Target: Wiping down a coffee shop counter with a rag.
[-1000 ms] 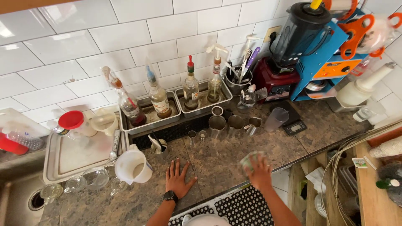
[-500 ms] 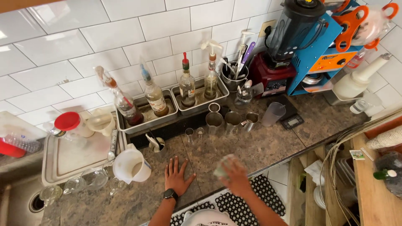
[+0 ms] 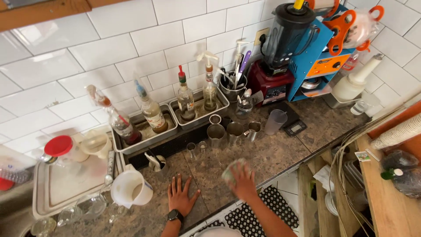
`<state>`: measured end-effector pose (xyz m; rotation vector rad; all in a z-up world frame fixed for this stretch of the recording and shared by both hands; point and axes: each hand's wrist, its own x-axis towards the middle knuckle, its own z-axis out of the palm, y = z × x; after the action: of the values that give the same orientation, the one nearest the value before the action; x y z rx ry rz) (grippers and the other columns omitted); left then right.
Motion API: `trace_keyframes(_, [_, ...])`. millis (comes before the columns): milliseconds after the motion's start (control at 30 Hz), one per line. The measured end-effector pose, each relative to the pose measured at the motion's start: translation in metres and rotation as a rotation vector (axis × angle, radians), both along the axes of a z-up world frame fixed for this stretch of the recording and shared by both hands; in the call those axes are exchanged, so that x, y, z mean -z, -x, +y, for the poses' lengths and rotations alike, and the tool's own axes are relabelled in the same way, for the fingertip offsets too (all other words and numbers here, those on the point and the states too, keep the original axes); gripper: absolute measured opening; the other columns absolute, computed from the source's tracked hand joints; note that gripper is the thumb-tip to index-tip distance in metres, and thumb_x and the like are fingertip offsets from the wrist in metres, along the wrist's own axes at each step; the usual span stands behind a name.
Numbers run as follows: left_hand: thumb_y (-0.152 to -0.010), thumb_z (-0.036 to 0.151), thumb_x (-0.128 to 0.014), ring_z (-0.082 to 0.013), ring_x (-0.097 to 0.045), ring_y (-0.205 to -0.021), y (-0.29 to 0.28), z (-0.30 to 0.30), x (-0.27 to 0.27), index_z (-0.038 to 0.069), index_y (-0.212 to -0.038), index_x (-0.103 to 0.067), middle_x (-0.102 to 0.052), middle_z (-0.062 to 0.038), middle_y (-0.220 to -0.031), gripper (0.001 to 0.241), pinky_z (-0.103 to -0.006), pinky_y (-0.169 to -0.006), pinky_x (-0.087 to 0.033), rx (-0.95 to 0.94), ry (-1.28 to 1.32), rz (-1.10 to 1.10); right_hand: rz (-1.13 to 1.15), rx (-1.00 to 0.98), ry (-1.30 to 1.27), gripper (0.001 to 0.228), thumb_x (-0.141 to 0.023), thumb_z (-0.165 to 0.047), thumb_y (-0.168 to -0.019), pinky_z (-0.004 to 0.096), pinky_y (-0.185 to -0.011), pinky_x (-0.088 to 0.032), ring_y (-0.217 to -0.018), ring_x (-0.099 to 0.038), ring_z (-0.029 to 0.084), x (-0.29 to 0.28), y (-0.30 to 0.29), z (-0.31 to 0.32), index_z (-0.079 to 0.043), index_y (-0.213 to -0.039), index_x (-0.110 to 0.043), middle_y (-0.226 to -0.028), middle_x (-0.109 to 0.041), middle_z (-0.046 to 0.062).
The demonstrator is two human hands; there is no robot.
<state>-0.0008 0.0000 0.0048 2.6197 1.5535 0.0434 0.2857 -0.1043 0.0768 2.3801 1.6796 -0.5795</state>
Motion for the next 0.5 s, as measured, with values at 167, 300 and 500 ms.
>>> trace_keyframes(167, [-0.091,0.089,-0.035,-0.0340,-0.007,-0.161,-0.002,0.002,-0.004,0.044,-0.163,-0.024,-0.006,-0.004,-0.176,0.086,-0.0588,-0.127,-0.015,-0.006,0.054,0.060,0.066,0.066,0.034,0.076,-0.017,-0.071,-0.099,0.064,-0.123,0.007,-0.157,0.015,0.033,-0.011,-0.029,-0.040,-0.037,-0.166,-0.004,-0.173,0.018,0.001])
trace_keyframes(300, [-0.092,0.088,-0.035,-0.0342,-0.009,-0.161,0.001,0.002,0.000,0.042,-0.163,-0.028,-0.007,-0.004,-0.176,0.084,-0.0577,-0.126,-0.017,0.007,0.019,0.007,-0.099,0.331,-0.088,0.074,-0.020,-0.068,-0.099,0.062,-0.125,-0.001,-0.159,0.007,0.036,0.028,-0.100,-0.038,-0.038,-0.166,-0.006,-0.176,0.010,0.000])
trace_keyframes(500, [-0.094,0.084,-0.036,-0.0340,-0.010,-0.161,0.003,0.000,0.015,0.045,-0.161,-0.031,-0.009,-0.004,-0.176,0.078,-0.0594,-0.125,-0.019,-0.006,-0.041,-0.034,0.078,0.416,-0.046,0.079,-0.031,-0.056,-0.105,0.062,-0.123,-0.004,-0.158,0.007,0.039,-0.008,-0.042,0.008,-0.025,-0.168,0.003,-0.174,0.014,0.013])
